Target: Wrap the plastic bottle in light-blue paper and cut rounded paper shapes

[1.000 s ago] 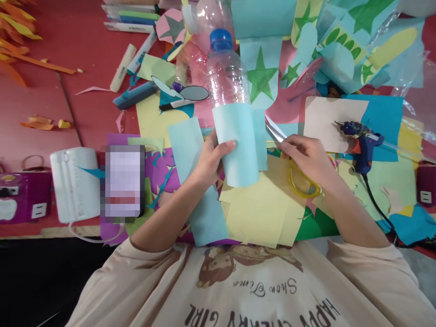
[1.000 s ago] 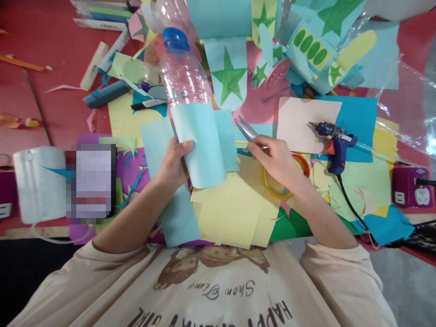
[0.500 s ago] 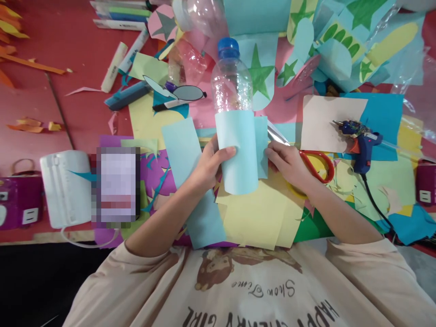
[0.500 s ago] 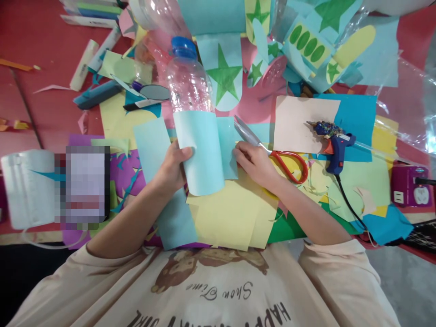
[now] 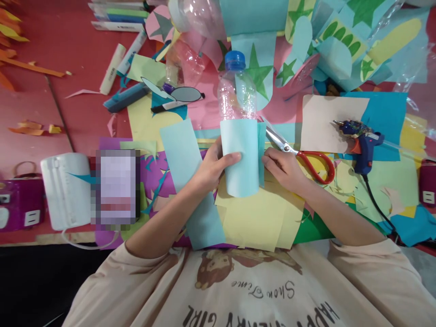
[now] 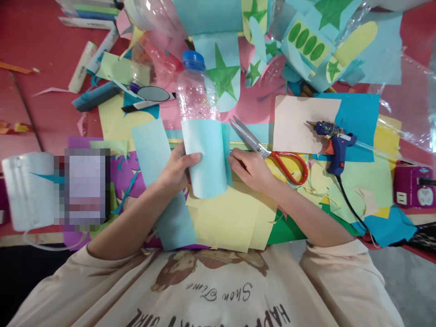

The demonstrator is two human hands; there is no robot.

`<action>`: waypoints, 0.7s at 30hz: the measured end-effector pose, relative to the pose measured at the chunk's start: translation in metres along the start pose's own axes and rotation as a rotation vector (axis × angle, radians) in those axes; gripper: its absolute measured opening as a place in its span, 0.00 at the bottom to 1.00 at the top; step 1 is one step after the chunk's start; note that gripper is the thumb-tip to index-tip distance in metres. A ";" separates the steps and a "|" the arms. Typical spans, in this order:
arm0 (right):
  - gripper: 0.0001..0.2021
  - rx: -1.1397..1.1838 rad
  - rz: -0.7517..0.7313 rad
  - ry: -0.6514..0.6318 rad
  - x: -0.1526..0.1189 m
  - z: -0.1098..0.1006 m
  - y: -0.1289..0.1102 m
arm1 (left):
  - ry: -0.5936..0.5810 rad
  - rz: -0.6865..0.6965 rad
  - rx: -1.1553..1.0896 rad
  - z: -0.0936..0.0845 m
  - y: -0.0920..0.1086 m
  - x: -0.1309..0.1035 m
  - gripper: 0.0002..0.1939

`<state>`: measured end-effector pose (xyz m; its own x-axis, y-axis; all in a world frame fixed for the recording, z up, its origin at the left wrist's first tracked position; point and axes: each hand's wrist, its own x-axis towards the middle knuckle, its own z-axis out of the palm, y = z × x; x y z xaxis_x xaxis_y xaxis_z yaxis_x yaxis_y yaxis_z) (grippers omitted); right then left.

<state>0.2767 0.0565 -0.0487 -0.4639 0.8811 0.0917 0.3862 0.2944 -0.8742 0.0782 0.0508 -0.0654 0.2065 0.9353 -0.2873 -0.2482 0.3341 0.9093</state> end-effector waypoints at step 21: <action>0.13 -0.012 -0.420 0.064 -0.002 -0.002 0.006 | -0.055 -0.243 -0.295 -0.002 0.004 -0.002 0.32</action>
<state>0.2819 0.0570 -0.0529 -0.5323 0.7049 0.4688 0.1834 0.6366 -0.7490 0.0747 0.0507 -0.0623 0.3414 0.8200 -0.4594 -0.4462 0.5716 0.6886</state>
